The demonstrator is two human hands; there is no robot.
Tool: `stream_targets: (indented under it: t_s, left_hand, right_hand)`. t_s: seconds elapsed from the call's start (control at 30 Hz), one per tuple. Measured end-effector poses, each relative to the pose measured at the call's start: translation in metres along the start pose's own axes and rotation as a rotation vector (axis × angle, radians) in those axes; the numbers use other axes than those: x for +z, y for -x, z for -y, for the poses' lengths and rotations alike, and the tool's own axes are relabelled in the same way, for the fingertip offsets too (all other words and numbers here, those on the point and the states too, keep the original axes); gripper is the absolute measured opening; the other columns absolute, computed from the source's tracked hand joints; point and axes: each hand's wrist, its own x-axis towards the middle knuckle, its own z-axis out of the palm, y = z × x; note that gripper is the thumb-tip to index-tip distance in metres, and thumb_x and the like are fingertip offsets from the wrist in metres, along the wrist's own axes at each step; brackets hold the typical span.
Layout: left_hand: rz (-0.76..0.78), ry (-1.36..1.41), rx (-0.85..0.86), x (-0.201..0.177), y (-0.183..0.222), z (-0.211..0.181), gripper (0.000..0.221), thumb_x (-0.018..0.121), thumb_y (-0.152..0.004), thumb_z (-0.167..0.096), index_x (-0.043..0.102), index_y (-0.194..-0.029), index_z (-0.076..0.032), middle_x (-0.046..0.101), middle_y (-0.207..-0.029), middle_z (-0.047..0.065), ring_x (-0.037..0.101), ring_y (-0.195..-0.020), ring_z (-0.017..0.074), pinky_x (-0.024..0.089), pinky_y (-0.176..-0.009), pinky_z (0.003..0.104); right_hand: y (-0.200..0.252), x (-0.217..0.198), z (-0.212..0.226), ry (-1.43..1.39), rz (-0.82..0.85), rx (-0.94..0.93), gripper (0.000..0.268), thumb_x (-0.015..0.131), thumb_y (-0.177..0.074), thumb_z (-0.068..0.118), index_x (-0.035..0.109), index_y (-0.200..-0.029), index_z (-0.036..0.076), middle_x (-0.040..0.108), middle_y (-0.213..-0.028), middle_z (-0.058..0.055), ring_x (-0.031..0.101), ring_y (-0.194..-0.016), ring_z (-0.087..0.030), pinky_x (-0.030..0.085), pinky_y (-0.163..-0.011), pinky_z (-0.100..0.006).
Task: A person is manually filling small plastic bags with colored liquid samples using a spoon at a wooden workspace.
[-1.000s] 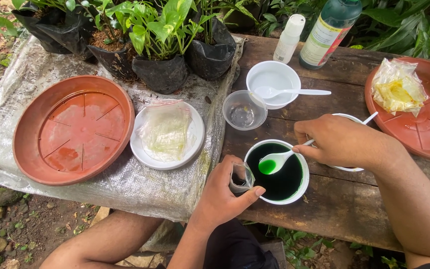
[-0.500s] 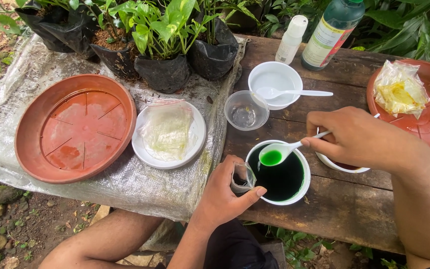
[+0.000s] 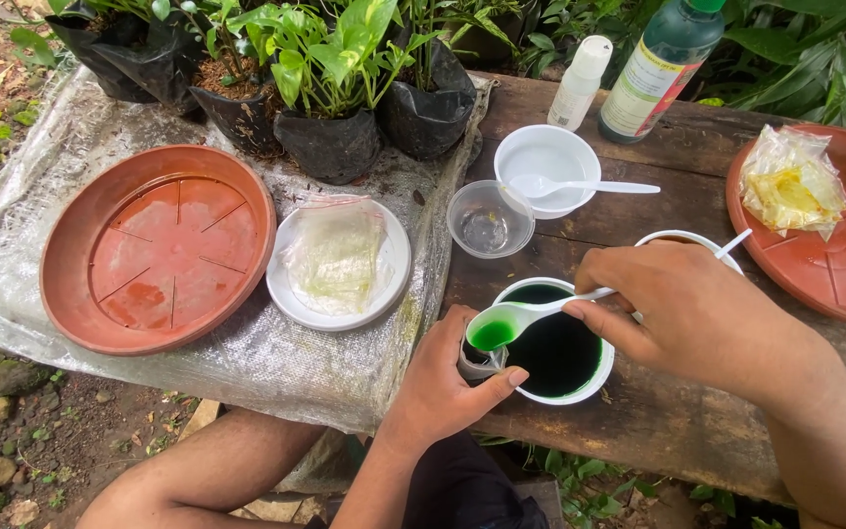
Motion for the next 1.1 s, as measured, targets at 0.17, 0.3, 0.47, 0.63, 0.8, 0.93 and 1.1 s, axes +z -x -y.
stream_targets:
  t_s: [0.17, 0.3, 0.47, 0.63, 0.8, 0.93, 1.1]
  left_hand:
    - [0.017, -0.003, -0.028, -0.001, 0.001, -0.001, 0.051, 0.069, -0.083, -0.056, 0.057, -0.107, -0.013, 0.059, -0.094, -0.001, 0.060, -0.082, 0.0159, 0.048, -0.074, 0.032]
    - [0.027, -0.045, -0.052, -0.001, 0.001, 0.000, 0.058, 0.067, -0.083, -0.060, 0.055, -0.113, -0.012, 0.060, -0.098, 0.000, 0.061, -0.087, 0.0177, 0.049, -0.078, 0.034]
    - [0.025, -0.026, -0.049, -0.001, 0.001, -0.001, 0.058, 0.066, -0.082, -0.062, 0.055, -0.111, -0.012, 0.061, -0.098, -0.001, 0.061, -0.088, 0.0170, 0.049, -0.078, 0.033]
    - [0.017, -0.011, -0.032, 0.001, 0.002, 0.005, 0.049, 0.074, -0.083, -0.051, 0.053, -0.106, -0.014, 0.055, -0.087, -0.003, 0.053, -0.076, 0.0124, 0.046, -0.062, 0.029]
    - [0.011, 0.004, 0.009, 0.000, 0.002, 0.002, 0.045, 0.073, -0.085, -0.049, 0.051, -0.102, -0.014, 0.053, -0.085, -0.002, 0.051, -0.074, 0.0127, 0.045, -0.062, 0.029]
    - [0.013, -0.001, -0.011, -0.001, 0.002, 0.001, 0.044, 0.074, -0.084, -0.049, 0.050, -0.099, -0.015, 0.053, -0.084, -0.003, 0.050, -0.073, 0.0127, 0.044, -0.064, 0.030]
    - [0.022, 0.020, 0.007, -0.002, 0.003, 0.001, 0.046, 0.070, -0.085, -0.053, 0.050, -0.100, -0.014, 0.051, -0.084, -0.002, 0.048, -0.073, 0.0129, 0.042, -0.065, 0.030]
  right_hand:
    - [0.001, 0.004, 0.004, 0.023, 0.013, -0.018, 0.027, 0.060, -0.094, 0.053, 0.067, -0.101, 0.028, 0.073, -0.068, 0.007, 0.069, -0.065, -0.017, 0.051, -0.067, -0.037]
    - [0.003, 0.011, 0.000, 0.016, -0.034, -0.090, 0.030, 0.058, -0.095, 0.054, 0.067, -0.096, 0.025, 0.071, -0.075, 0.007, 0.068, -0.071, -0.019, 0.050, -0.066, -0.040]
    - [0.004, 0.000, 0.003, 0.003, 0.008, -0.015, 0.029, 0.061, -0.093, 0.055, 0.068, -0.100, 0.027, 0.076, -0.075, 0.007, 0.073, -0.073, -0.016, 0.053, -0.067, -0.037]
    - [0.004, -0.023, 0.000, 0.034, 0.133, 0.197, 0.025, 0.058, -0.094, 0.055, 0.069, -0.103, 0.035, 0.075, -0.069, 0.009, 0.068, -0.065, -0.010, 0.052, -0.067, -0.029]
    - [-0.005, -0.017, -0.021, 0.130, 0.222, 0.234, 0.028, 0.055, -0.097, 0.056, 0.062, -0.096, 0.028, 0.067, -0.080, 0.003, 0.063, -0.082, -0.013, 0.046, -0.073, -0.031]
    - [-0.018, -0.010, -0.013, 0.146, 0.370, 0.264, 0.030, 0.053, -0.099, 0.056, 0.061, -0.102, 0.028, 0.076, -0.087, 0.002, 0.070, -0.084, -0.018, 0.050, -0.075, -0.034]
    - [-0.024, -0.005, -0.005, 0.137, 0.380, 0.227, 0.030, 0.061, -0.096, 0.056, 0.070, -0.096, 0.027, 0.076, -0.082, 0.006, 0.068, -0.078, -0.013, 0.048, -0.071, -0.031]
